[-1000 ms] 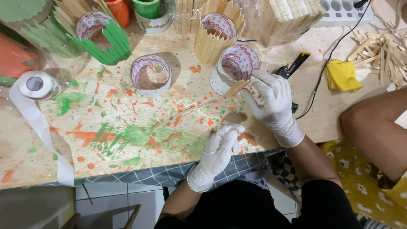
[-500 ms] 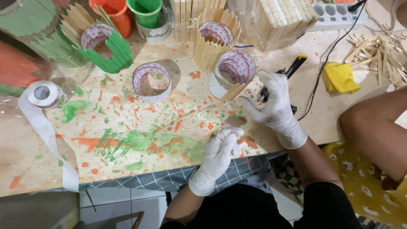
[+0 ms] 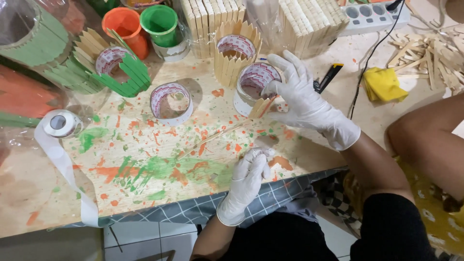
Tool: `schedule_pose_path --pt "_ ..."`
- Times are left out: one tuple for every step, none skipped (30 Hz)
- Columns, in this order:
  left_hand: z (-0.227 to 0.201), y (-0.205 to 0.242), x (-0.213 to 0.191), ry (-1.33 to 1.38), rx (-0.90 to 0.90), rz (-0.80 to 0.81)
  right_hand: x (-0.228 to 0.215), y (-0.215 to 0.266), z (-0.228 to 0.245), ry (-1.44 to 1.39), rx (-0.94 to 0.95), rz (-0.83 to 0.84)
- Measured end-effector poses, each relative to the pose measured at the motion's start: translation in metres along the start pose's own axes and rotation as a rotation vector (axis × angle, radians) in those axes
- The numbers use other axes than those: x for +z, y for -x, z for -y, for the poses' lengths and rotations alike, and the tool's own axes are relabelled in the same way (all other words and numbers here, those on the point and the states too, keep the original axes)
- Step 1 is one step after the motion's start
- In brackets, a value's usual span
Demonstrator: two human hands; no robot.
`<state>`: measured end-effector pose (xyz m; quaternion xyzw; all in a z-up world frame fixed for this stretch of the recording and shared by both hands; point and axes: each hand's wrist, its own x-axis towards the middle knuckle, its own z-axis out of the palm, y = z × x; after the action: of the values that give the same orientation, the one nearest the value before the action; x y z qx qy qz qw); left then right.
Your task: Using a hot glue gun to attach popsicle sticks to a circular base to create a decorative container.
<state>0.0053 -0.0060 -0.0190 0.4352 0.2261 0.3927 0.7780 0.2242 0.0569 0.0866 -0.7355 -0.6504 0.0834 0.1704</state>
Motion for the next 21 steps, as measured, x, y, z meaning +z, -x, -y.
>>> schedule_pose_path --pt "-0.009 0.001 0.003 -0.003 -0.001 0.002 0.003 -0.002 -0.001 -0.002 0.002 -0.002" --pt "-0.017 0.002 0.006 0.002 -0.002 0.000 0.007 -0.003 -0.002 0.035 -0.084 -0.038" --pt "-0.026 0.003 0.009 0.009 -0.002 0.001 0.009 -0.005 -0.004 0.075 -0.169 -0.075" --pt "-0.017 0.002 0.006 0.007 -0.002 0.004 0.010 -0.006 -0.004 0.075 -0.167 -0.078" --pt "-0.009 0.001 0.002 -0.027 -0.003 -0.001 0.011 -0.007 -0.003 0.114 -0.172 -0.062" --pt "-0.001 0.000 -0.002 -0.061 -0.004 -0.006 0.013 -0.009 -0.003 0.153 -0.176 -0.047" --pt "-0.002 0.000 -0.002 -0.062 -0.003 -0.007 0.012 -0.009 -0.005 0.153 -0.177 -0.047" --pt "-0.003 -0.001 -0.002 -0.067 -0.002 -0.003 0.011 -0.008 -0.006 0.161 -0.195 -0.050" --pt "-0.004 -0.001 -0.002 -0.071 -0.002 0.000 0.011 -0.007 -0.008 0.169 -0.211 -0.051" --pt "-0.003 -0.001 -0.002 -0.071 -0.003 -0.001 0.012 -0.008 -0.009 0.168 -0.211 -0.050" --pt "-0.003 -0.001 -0.001 -0.073 -0.005 -0.005 0.014 -0.009 -0.011 0.170 -0.215 -0.047" --pt "-0.003 -0.001 -0.001 -0.076 -0.008 -0.009 0.015 -0.010 -0.012 0.172 -0.220 -0.045" --pt "-0.003 -0.001 -0.001 -0.076 -0.008 -0.008 0.011 -0.010 -0.008 0.172 -0.219 -0.045" --pt "-0.003 -0.001 -0.001 -0.066 -0.017 -0.007 0.007 -0.010 -0.004 0.138 -0.208 -0.024" --pt "-0.004 -0.001 -0.002 -0.056 -0.026 -0.007 0.002 -0.009 0.001 0.104 -0.197 -0.003" --pt "-0.005 -0.001 -0.001 -0.056 -0.026 -0.007 0.005 -0.011 -0.002 0.104 -0.197 -0.002" --pt "-0.007 -0.001 0.001 -0.062 -0.024 -0.016 0.008 -0.012 -0.004 0.119 -0.206 -0.004" --pt "-0.008 0.000 0.002 -0.067 -0.022 -0.024 0.011 -0.014 -0.007 0.133 -0.216 -0.006" --pt "-0.007 0.000 0.001 -0.067 -0.022 -0.025 0.010 -0.014 -0.004 0.133 -0.217 -0.005" --pt "-0.006 0.000 0.000 -0.076 -0.017 -0.026 0.008 -0.013 -0.002 0.103 -0.177 0.010" --pt "-0.005 0.000 0.000 -0.085 -0.013 -0.025 0.006 -0.012 -0.001 0.073 -0.135 0.026"
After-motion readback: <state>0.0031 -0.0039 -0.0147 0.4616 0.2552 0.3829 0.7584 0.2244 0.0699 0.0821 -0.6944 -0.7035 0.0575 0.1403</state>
